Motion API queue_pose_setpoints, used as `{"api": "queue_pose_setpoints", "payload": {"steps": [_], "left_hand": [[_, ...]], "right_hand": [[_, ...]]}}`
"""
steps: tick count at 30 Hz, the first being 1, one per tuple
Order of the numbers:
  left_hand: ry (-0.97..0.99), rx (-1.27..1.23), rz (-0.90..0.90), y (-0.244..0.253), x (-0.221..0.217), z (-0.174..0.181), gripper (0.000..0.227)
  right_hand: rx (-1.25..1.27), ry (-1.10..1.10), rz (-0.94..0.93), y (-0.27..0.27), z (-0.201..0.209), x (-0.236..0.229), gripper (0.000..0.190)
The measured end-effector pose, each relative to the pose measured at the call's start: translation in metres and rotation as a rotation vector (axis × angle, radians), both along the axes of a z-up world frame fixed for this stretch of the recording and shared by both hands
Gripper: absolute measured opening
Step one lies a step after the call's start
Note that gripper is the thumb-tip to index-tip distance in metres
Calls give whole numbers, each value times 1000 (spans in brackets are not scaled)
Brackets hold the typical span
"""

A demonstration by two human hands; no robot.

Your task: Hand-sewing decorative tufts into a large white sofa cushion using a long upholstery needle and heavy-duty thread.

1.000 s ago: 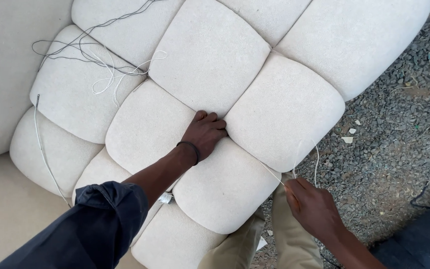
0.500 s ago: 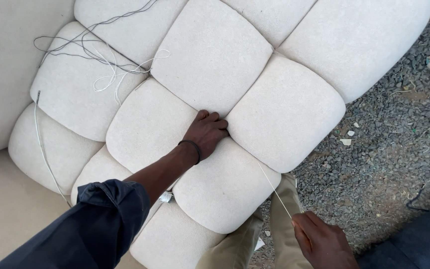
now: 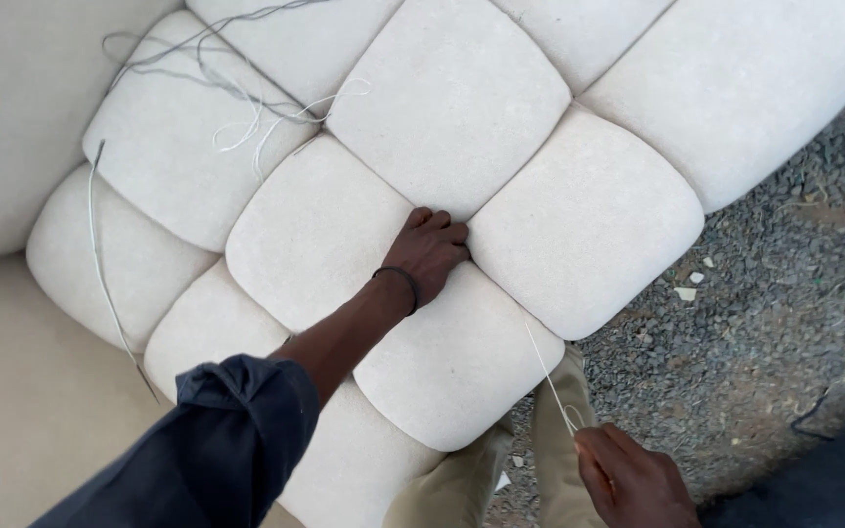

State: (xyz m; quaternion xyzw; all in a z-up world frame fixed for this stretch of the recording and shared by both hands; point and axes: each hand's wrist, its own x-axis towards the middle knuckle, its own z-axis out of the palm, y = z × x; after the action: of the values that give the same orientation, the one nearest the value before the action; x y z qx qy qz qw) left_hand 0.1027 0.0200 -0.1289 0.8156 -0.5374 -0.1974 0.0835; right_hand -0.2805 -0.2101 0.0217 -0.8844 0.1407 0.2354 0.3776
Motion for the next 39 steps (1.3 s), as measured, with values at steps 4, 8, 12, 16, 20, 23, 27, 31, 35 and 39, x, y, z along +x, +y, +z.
{"api": "queue_pose_setpoints", "payload": {"steps": [4, 8, 12, 16, 20, 23, 27, 31, 35, 39], "left_hand": [[1, 47, 576, 1, -70, 43, 41], [624, 194, 1310, -32, -129, 126, 49], [1260, -231, 1880, -27, -123, 56, 43], [966, -389, 2110, -2, -44, 130, 8], [774, -373, 1797, -23, -85, 71, 16], [520, -271, 1511, -86, -136, 53, 31], [515, -397, 1555, -146, -144, 117, 42], [565, -450, 1631, -170, -129, 123, 17], [540, -569, 1706, -167, -135, 127, 14], [375, -724, 1779, -147, -128, 117, 17]], "right_hand": [[-19, -2, -263, 4, 68, 45, 15], [-74, -141, -243, 53, 128, 101, 10], [92, -83, -252, 84, 139, 129, 16], [127, -145, -64, 75, 111, 135, 23], [-63, -67, -17, 29, 72, 158, 18], [-249, -177, -46, -9, 35, 215, 30], [-172, -158, 194, -16, 21, 316, 34], [-59, 101, 488, 26, 29, 394, 41], [-124, 282, 674, 48, -7, 416, 25], [-351, 248, 996, 52, -56, 437, 23]]}}
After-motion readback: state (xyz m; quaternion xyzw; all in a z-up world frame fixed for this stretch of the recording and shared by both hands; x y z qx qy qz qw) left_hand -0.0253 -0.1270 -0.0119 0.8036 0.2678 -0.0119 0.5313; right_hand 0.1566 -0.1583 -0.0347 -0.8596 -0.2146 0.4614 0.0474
